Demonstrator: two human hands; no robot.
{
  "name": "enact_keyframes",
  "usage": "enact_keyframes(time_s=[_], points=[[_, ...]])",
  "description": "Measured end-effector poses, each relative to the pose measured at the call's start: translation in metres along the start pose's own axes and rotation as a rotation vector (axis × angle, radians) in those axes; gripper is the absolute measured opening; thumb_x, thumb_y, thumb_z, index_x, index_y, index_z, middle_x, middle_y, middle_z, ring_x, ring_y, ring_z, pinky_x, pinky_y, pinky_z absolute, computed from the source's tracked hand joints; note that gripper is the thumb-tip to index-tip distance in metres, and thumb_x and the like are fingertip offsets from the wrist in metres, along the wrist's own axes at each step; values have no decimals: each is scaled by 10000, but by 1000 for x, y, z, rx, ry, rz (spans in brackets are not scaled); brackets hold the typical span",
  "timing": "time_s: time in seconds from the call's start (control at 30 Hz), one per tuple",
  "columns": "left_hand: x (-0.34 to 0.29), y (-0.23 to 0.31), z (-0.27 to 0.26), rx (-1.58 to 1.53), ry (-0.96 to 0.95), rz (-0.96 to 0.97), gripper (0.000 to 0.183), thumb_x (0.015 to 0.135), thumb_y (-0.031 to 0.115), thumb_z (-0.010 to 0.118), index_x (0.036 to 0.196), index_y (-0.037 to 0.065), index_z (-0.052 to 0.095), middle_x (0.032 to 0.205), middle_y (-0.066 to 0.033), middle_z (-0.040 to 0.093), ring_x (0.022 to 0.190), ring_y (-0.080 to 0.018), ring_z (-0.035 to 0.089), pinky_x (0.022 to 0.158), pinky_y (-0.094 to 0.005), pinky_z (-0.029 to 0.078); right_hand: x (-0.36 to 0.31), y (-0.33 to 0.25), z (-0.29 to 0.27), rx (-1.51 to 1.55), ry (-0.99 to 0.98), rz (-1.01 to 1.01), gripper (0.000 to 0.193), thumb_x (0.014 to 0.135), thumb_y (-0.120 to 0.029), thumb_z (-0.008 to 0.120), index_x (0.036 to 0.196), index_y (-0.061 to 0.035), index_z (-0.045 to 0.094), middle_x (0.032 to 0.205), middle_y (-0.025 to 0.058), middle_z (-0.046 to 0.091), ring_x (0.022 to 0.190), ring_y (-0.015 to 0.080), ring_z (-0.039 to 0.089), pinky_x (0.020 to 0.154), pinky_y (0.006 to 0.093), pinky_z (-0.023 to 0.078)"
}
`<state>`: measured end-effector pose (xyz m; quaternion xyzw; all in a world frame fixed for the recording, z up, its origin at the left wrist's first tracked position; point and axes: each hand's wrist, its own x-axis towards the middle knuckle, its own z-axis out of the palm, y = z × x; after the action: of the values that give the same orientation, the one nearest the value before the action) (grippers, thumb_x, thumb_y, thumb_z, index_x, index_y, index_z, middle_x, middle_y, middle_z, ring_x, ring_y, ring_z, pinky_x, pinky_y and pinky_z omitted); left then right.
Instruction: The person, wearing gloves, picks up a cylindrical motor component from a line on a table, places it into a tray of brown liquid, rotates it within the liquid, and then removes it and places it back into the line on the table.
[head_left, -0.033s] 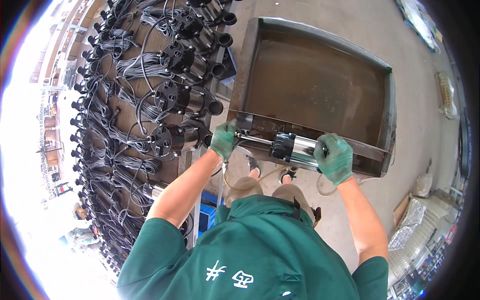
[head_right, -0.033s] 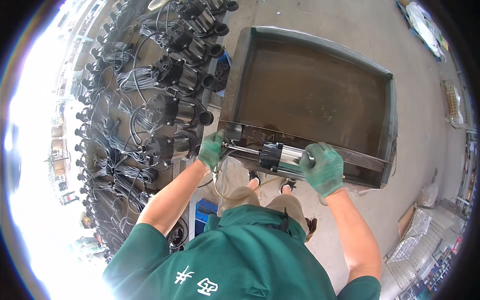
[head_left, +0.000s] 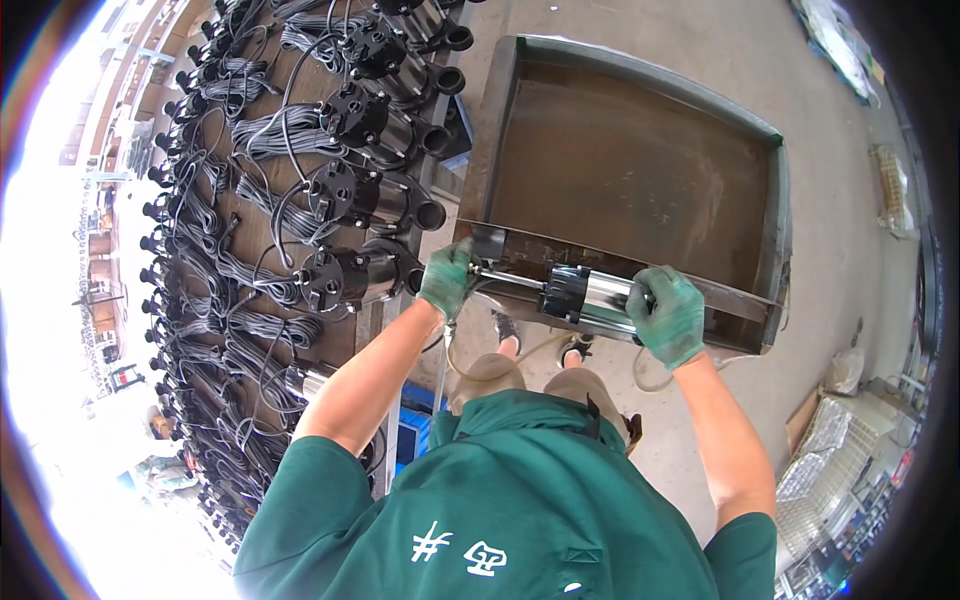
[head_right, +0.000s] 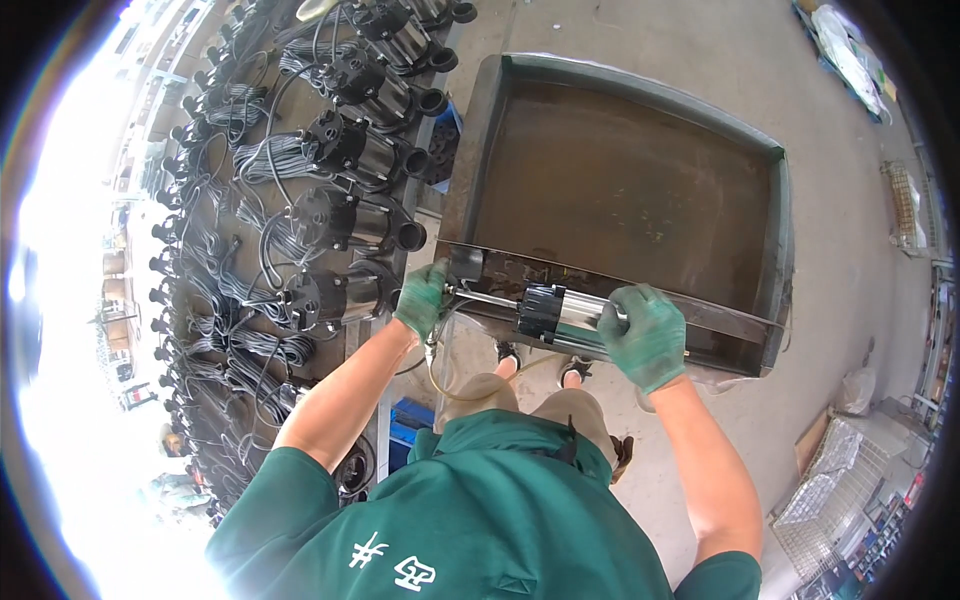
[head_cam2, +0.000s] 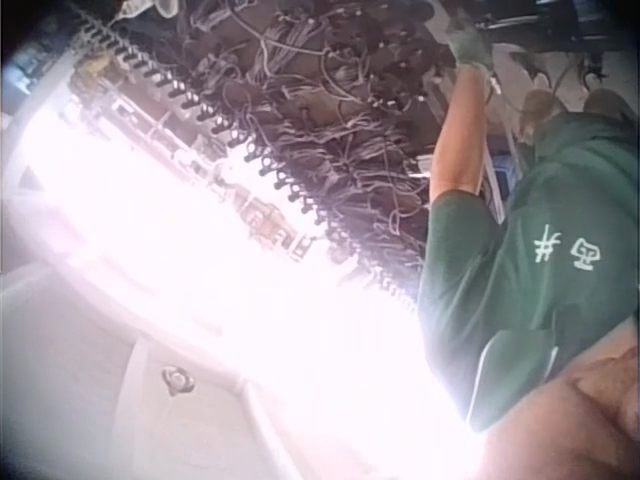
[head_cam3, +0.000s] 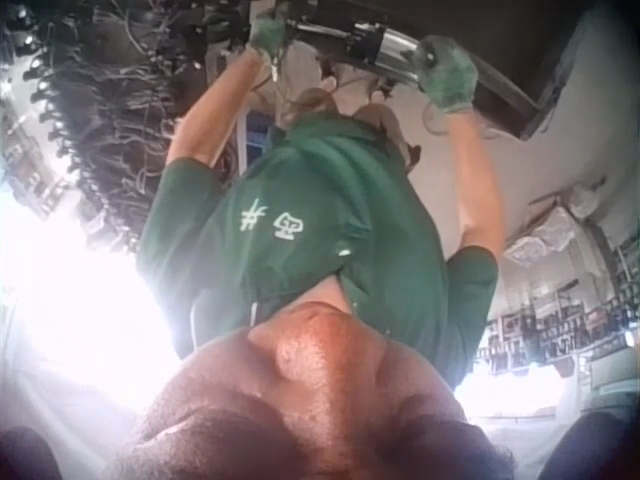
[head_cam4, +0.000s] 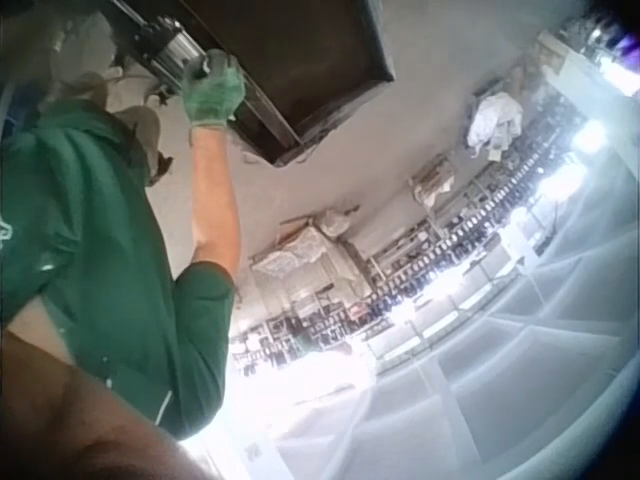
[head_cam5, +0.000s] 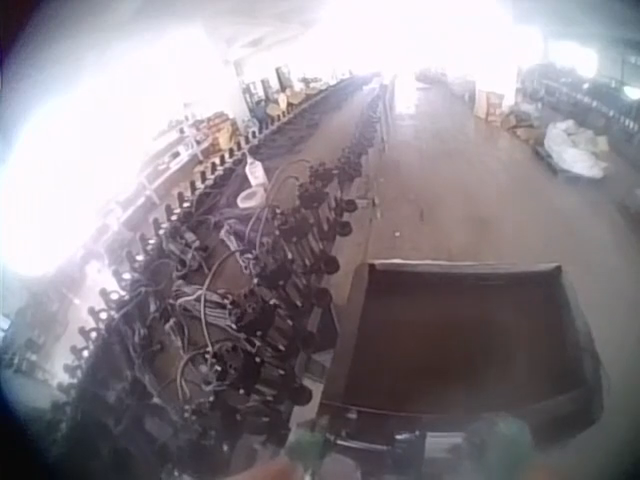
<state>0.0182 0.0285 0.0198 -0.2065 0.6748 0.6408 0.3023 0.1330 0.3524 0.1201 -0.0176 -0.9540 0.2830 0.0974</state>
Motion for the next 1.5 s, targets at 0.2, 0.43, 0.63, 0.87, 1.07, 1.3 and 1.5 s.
enact_keyframes(time_s=[0.2,0.43,0.63,0.87,1.07,1.3,1.5], points=[[-12,19,-1,21,9,5,256,1058,351,555,1039,113,649,723,33,572,573,-60,482,459,-241,362,-7,4,0,-5,32,-44,92,803,-123,716,853,-71,661,824,124,659,777,338,656,690,452,544],[-87,24,52,-269,-148,203,198,1049,319,599,1034,121,590,698,16,468,531,-87,377,490,-275,319,-44,-29,-12,17,44,-374,343,794,-137,737,1107,-43,632,1031,124,665,925,360,653,809,459,545],[-150,59,196,-263,-480,194,252,1067,313,550,1147,81,601,883,-30,560,770,-135,551,728,-344,519,-130,-12,-18,601,-384,376,412,951,-166,657,1315,-61,496,1004,244,699,953,450,675,830,527,544],[-149,49,200,333,-818,335,348,1076,263,530,1255,-15,640,1073,-77,707,956,-155,658,884,-320,544,-281,130,-168,-439,51,393,263,986,-174,606,1188,-7,581,919,237,697,808,457,669,681,544,527],[-99,-30,106,502,-379,260,240,1051,186,585,1166,-8,668,957,-79,737,889,-137,685,819,-289,553,-282,225,-195,-255,-42,937,182,989,-206,590,1053,-48,528,911,255,670,879,477,654,702,551,492],[-98,-109,-15,691,273,344,241,939,232,659,1095,55,712,988,-144,755,914,-266,725,844,-369,549,-284,355,-62,-41,172,792,247,998,-206,585,1187,-67,507,952,255,652,832,392,613,744,493,495],[-64,-140,-48,759,589,331,595,920,302,689,1431,43,529,1364,-224,632,1257,-376,615,1052,-429,483,-299,377,-63,-314,225,576,326,1002,-223,630,1208,-20,481,1034,210,573,928,320,571,844,463,496]])
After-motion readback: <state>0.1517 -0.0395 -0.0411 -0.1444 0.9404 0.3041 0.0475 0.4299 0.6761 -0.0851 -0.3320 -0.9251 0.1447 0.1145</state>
